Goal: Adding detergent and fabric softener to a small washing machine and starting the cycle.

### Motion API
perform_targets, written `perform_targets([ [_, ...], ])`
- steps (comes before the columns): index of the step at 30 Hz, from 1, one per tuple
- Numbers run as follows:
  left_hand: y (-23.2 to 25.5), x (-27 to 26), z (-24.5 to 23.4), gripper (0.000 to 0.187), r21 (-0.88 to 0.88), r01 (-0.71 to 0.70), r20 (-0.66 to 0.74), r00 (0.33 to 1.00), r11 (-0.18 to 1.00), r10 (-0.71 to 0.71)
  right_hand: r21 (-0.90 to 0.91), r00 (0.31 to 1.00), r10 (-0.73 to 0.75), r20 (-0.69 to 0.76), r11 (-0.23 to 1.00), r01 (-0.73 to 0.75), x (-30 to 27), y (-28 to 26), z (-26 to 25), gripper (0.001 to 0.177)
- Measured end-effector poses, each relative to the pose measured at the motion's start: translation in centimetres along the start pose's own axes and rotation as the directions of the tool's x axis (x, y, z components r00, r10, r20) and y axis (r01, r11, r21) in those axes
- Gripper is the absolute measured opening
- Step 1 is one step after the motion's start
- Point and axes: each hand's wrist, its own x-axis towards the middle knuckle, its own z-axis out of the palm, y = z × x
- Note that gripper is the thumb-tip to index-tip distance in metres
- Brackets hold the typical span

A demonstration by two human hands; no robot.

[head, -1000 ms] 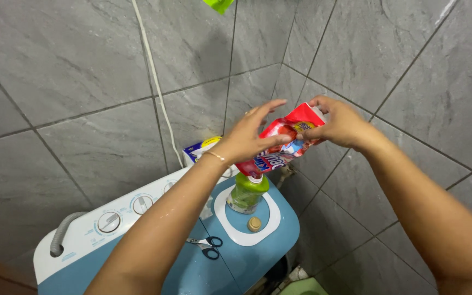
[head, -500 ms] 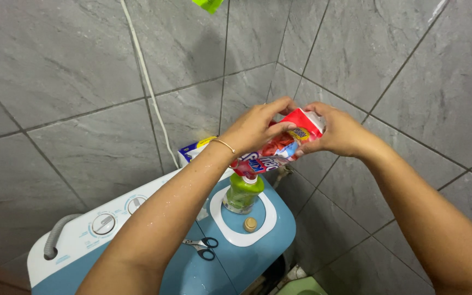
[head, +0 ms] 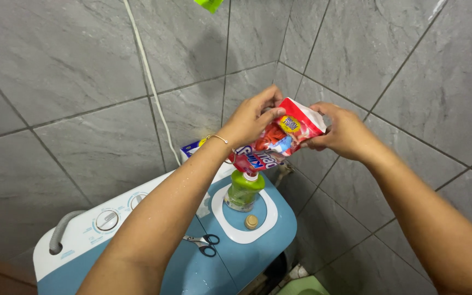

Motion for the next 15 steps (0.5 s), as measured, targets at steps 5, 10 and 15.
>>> perform_targets([
  [5, -0.1, 0.1, 0.0, 0.014, -0.067, -0.047, -0.03, 0.999, 0.997, 0.045, -0.184, 0.993, -0.042, -0.114, 0.983, 0.021, -0.3, 0.7, 0.1, 0.054],
  [10, -0.6, 0.1, 0.5, 0.014, -0.099, -0.04, -0.049, 0.998, 0.994, 0.035, -0.313, 0.981, -0.111, -0.157, 0.948, 0.057, -0.3, 1.6, -0.1, 0.051],
  [15, -0.2, 0.1, 0.9, 0.015, -0.115, -0.023, -0.073, 0.997, 0.993, 0.015, -0.399, 0.977, -0.164, -0.138, 0.912, 0.096, -0.4, 1.4, -0.4, 0.048],
])
